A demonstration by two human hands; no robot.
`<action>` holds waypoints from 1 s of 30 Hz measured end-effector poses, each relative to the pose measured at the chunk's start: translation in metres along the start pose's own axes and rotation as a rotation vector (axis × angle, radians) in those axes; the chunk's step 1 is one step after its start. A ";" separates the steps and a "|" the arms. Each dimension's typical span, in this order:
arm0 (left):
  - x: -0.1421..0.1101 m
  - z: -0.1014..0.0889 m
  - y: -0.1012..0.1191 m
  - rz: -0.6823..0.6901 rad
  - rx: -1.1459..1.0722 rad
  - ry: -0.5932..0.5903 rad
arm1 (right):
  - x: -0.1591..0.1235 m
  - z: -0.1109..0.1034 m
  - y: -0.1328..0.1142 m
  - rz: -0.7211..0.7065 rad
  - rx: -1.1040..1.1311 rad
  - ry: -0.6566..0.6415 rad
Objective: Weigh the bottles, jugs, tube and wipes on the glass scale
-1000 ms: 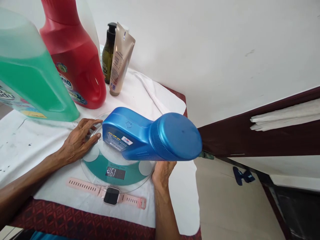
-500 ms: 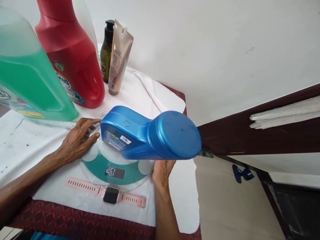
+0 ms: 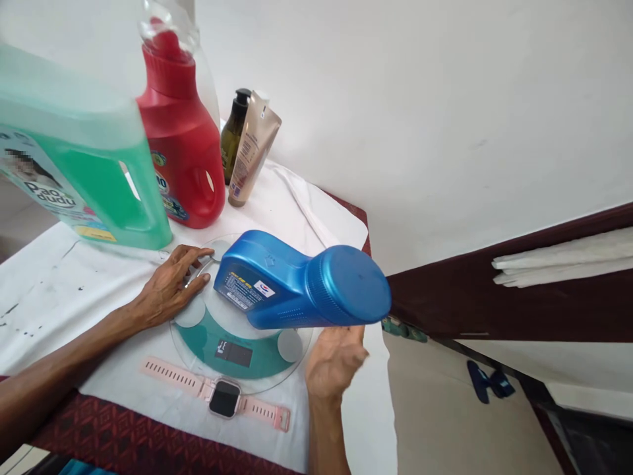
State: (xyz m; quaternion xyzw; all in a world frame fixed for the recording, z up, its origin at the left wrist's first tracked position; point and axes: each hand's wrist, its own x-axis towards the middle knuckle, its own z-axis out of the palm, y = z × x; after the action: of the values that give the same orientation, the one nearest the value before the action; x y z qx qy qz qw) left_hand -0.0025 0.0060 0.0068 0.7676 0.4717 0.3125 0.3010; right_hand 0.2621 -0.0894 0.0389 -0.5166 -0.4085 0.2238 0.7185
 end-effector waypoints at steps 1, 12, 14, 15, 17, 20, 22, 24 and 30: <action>0.000 0.000 0.000 -0.002 -0.008 0.002 | -0.002 0.003 -0.007 0.009 0.019 -0.051; -0.003 0.003 -0.002 0.040 -0.072 0.054 | -0.006 0.042 -0.037 0.116 -0.250 -0.063; -0.004 0.003 -0.002 0.051 -0.085 0.068 | -0.001 0.045 -0.039 0.132 -0.246 -0.068; -0.004 0.004 -0.002 0.055 -0.091 0.075 | 0.000 0.046 -0.041 0.134 -0.241 -0.068; -0.005 0.004 -0.002 0.058 -0.099 0.077 | 0.003 0.048 -0.044 0.140 -0.231 -0.062; -0.005 0.006 -0.003 0.058 -0.112 0.076 | 0.013 0.052 -0.050 0.170 -0.192 -0.018; -0.005 0.007 -0.003 0.059 -0.117 0.088 | 0.026 0.057 -0.055 0.151 -0.151 0.059; -0.005 0.008 -0.002 0.058 -0.118 0.105 | 0.045 0.066 -0.057 0.068 -0.133 0.155; -0.004 0.009 0.002 0.042 -0.130 0.153 | 0.130 0.104 -0.029 -0.133 -0.107 0.166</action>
State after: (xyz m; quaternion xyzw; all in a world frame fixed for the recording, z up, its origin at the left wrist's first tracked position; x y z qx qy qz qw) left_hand 0.0042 -0.0005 0.0020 0.7299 0.4558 0.4066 0.3067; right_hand 0.2480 0.0549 0.1261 -0.5426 -0.3923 0.1098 0.7346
